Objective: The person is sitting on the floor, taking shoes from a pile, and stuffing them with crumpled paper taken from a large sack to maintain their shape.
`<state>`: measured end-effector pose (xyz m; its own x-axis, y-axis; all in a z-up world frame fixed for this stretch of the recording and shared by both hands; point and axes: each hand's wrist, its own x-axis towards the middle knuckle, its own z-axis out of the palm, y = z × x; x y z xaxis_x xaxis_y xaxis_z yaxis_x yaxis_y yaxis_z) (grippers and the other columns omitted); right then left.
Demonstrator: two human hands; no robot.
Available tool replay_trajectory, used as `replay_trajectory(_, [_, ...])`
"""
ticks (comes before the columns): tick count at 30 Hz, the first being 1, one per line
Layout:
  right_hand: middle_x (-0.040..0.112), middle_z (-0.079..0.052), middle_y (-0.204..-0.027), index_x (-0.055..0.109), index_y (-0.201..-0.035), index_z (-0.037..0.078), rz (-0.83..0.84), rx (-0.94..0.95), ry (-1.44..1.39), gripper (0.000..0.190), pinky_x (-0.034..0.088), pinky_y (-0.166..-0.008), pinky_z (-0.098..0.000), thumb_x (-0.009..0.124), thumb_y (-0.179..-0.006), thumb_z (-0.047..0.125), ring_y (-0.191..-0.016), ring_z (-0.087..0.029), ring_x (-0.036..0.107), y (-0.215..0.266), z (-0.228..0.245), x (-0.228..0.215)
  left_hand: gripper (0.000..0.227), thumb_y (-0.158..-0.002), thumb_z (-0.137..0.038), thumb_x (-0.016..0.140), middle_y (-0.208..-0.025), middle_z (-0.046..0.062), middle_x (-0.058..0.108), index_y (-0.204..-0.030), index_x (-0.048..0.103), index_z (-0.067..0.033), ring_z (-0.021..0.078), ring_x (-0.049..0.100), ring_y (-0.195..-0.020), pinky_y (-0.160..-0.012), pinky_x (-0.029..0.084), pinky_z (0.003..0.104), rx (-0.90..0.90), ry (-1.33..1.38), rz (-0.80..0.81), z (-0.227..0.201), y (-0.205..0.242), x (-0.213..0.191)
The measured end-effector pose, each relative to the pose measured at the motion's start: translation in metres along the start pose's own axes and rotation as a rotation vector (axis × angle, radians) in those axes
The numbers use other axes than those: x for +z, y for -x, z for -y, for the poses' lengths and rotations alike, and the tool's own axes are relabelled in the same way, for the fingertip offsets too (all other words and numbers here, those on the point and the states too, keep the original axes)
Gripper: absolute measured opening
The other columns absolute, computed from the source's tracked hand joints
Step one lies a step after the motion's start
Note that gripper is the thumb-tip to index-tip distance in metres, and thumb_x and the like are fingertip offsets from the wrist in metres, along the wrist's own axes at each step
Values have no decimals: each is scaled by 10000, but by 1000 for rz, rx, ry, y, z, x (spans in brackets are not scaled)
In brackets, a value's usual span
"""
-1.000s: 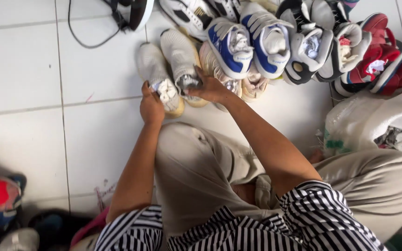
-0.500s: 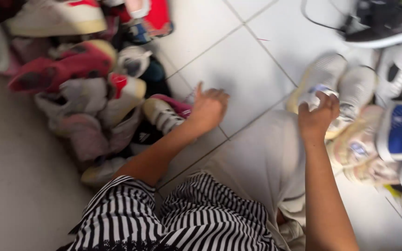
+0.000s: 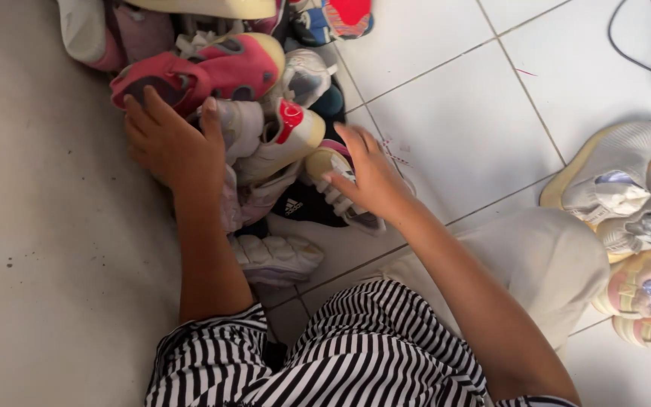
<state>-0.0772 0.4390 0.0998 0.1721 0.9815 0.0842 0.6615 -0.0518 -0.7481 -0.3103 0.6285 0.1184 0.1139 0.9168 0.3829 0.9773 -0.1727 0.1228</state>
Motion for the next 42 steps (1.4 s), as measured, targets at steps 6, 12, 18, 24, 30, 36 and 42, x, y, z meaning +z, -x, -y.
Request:
replay_trajectory(6, [259, -228, -1600, 274, -1644, 319, 64, -179, 389, 889, 559, -952, -628, 803, -931, 267, -1347, -523, 489, -58, 40, 15, 672, -1060, -557, 557, -1237, 291, 605, -1311, 533, 65, 480, 607, -1163, -1024, 273, 666, 360, 302, -14, 14, -7, 13])
replay_trajectory(12, [409, -279, -1455, 393, -1511, 274, 108, -160, 237, 700, 562, -849, -655, 751, -921, 158, -1193, -648, 533, -57, -10, 46, 1171, -748, -643, 853, -1497, 224, 397, -1533, 309, 36, 555, 223, -1390, -763, 577, 680, 122, 210, 345, -5, 11, -5])
replay_trajectory(18, [490, -291, -1385, 493, -1315, 191, 37, -237, 356, 539, 594, -807, -606, 794, -879, 87, -1195, -593, 570, -39, -18, 44, 975, -687, -612, 867, -1289, 218, 629, -1377, 542, -5, 418, 539, -1290, -1126, 280, 619, 256, 480, 187, 13, 2, -14])
replay_trajectory(24, [437, -334, -1481, 475, -1310, 185, -39, -139, 233, 401, 509, -929, -700, 707, -985, 157, -1271, -628, 501, -25, -45, 20, 755, -725, -493, 977, -1160, 139, 633, -1262, 671, -58, 402, 531, -1169, -1005, 407, 498, 258, 668, 82, 10, -6, -38])
replay_trajectory(30, [472, -324, -1496, 601, -1146, -30, -436, -179, 500, 156, 475, -1090, -525, 672, -1024, 35, -1355, -505, 501, 25, -82, -46, 778, -848, -456, 912, -1261, 248, 606, -1360, 624, 55, 521, 447, -1226, -1011, 421, 554, 291, 637, 92, -5, -5, -8])
replay_trajectory(36, [538, -242, -1354, 507, -1091, 82, -574, 322, 442, 441, 587, -950, -451, 893, -880, 62, -1153, -419, 672, 78, -118, -44, 1180, -642, -711, 924, -1274, 177, 580, -1422, 446, 33, 424, 497, -1191, -771, 538, 634, 98, 191, 182, -40, 24, 0])
replay_trajectory(42, [509, -206, -1315, 557, -986, 114, -415, 747, 364, 422, 599, -835, -333, 931, -808, 195, -1039, -330, 702, 128, -236, 10, 1183, -682, -948, 689, -1209, 173, 549, -1335, 499, 19, 428, 487, -1187, -734, 452, 669, 82, 219, 179, -36, 29, 23])
